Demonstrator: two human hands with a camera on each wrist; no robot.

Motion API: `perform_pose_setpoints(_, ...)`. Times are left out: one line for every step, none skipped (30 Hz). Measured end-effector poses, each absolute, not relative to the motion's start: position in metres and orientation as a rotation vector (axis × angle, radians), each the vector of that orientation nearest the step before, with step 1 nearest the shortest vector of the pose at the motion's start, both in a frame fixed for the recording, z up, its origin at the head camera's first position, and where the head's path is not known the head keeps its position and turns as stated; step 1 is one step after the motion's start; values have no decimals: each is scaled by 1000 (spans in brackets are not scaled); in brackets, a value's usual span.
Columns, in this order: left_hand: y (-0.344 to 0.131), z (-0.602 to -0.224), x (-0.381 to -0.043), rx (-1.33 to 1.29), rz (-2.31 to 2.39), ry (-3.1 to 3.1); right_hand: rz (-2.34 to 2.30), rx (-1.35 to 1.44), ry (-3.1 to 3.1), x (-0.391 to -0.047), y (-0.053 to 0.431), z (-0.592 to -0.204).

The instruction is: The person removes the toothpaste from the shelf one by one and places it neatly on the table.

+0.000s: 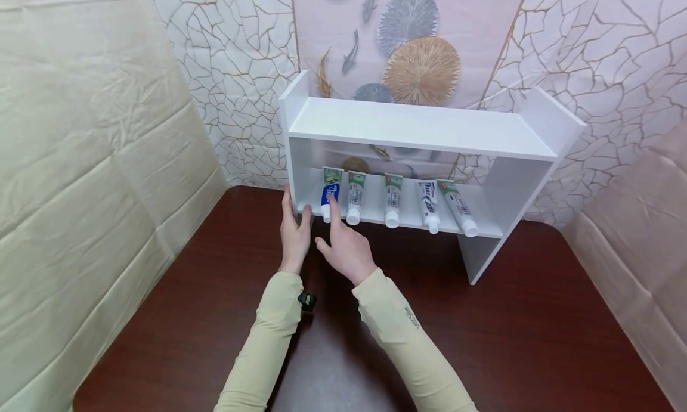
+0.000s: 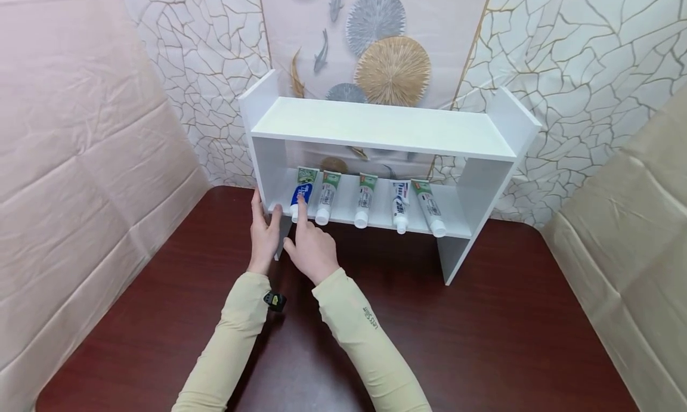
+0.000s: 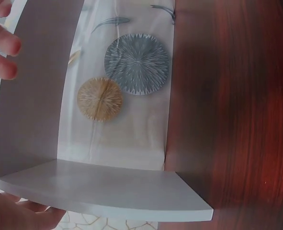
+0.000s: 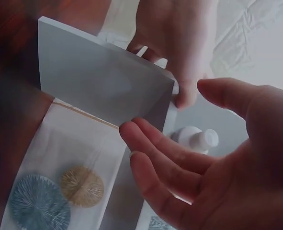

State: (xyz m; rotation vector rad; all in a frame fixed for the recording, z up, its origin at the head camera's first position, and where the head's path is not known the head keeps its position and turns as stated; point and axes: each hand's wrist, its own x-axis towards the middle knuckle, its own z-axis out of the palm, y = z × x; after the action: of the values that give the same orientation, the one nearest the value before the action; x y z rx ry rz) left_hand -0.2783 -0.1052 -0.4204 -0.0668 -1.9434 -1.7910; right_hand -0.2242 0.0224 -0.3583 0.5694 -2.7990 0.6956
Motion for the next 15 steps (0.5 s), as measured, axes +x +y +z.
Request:
perform_pose_setpoints(-105, -420, -278, -61, -1794, -1950, 691, 558, -2788, -224, 22, -359)
perform_pose_setpoints(-105, -419, -278, -52, -1798, -1959, 693, 545, -2782, -224, 22, -360)
perform_pose_setpoints(-105, -418, -277, -48, -1804, -1967, 699, 531, -2772, -224, 22, -360)
perform_pose_setpoints(-105, -416, -276, -43, -1811, -1975, 704, 518, -2761, -224, 22, -361)
perform_pose_setpoints(-104, -412, -272, -42, -1815, -1979, 709, 499, -2749, -224, 22, -361)
perform_pose_setpoints(-104, -409, -269, -43, -1818, -1981, 711, 484, -2731, -225, 22, -362)
perform_pose_setpoints(-104, -405, -266, -42, -1818, -1986, 714, 470, -2716, -226, 21, -362)
perform_pose_setpoints(-103, -401, -263, -41, -1816, -1991, 738, 453, -2709, -227, 21, -362)
perform_pose_setpoints(-103, -397, -259, -42, -1815, -1992, 750, 439, -2695, -227, 20, -363)
perform_pose_setpoints(-102, -394, -256, -39, -1805, -1994, 769, 427, -2683, -228, 20, -363)
perform_pose_setpoints(-102, -391, -253, -36, -1795, -1995, 794, 415, -2675, -228, 18, -363)
perform_pose_setpoints(-102, -390, -253, -34, -1790, -1994, 818, 404, -2668, -229, 17, -363)
perform_pose_setpoints(-102, -390, -253, -30, -1788, -1996, 841, 391, -2660, -229, 15, -363)
perform_pose_setpoints(-103, -393, -257, -25, -1788, -1995, 861, 376, -2650, -230, 14, -363)
perform_pose_setpoints(-104, -397, -260, -22, -1789, -1992, 869, 361, -2642, -230, 12, -362)
